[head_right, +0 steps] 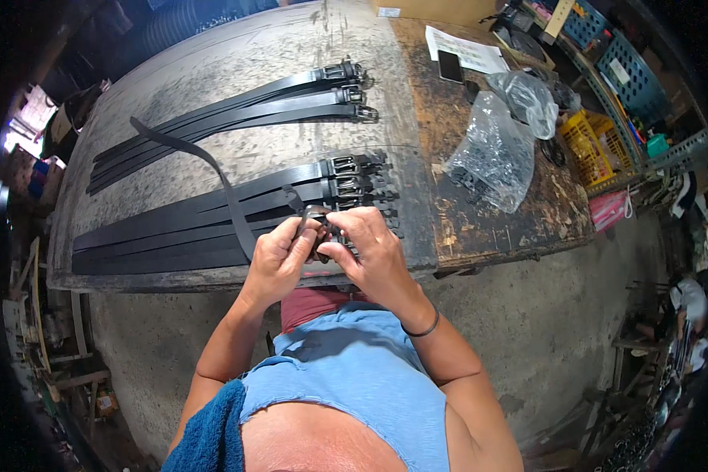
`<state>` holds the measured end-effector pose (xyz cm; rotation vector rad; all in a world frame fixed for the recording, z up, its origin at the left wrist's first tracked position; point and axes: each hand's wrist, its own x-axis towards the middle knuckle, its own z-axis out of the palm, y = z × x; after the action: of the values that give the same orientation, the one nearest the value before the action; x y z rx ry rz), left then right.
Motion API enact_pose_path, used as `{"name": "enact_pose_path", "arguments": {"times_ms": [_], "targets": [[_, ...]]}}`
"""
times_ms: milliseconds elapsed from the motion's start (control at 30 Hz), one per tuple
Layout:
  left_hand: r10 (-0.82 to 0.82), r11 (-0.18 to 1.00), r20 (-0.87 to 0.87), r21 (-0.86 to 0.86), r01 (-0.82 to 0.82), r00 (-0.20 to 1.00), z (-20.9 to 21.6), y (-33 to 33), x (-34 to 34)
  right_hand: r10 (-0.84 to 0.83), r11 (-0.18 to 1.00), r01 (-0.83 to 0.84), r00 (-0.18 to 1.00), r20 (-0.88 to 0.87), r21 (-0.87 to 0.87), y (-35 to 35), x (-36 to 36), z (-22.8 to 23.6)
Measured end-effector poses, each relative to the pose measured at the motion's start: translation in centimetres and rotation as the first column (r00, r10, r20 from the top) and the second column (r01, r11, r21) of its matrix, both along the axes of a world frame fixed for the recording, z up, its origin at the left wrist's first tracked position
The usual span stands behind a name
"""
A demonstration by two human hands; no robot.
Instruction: Assembling hardware components (buckles and loops) onto leather belt straps.
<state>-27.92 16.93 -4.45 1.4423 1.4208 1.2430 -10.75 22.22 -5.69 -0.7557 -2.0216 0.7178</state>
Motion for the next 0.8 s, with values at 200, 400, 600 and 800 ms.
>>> {"name": "enact_pose_path", "arguments": {"times_ms": [200,400,600,800], "targets": [[0.017,0.998,0.035,-0.055,-0.015,0.999,1.2,0.2,0.8,-0.007,0.986,0.009,1.000,-0.011,0.164,0.1,0.3,0.8],[-0.117,0.990,-0.014,-0.080,0.115,0.993,0.4,0.2,0.6,-0.176,0.977,0.159,0.978,-0.115,-0.142,1.7,1.4,0.5],[-0.121,0.992,-0.096,-0.041,0.118,0.988,-0.2,0.9,0.7,-0.167,0.962,0.117,0.967,-0.194,-0.246,1.3,1.2,0.0],[-0.027,0.993,-0.244,0.106,0.054,0.969,-0.9,1.2,1.1,-0.163,0.981,0.151,0.983,-0.089,-0.122,0.1,0.7,1.1]]}}
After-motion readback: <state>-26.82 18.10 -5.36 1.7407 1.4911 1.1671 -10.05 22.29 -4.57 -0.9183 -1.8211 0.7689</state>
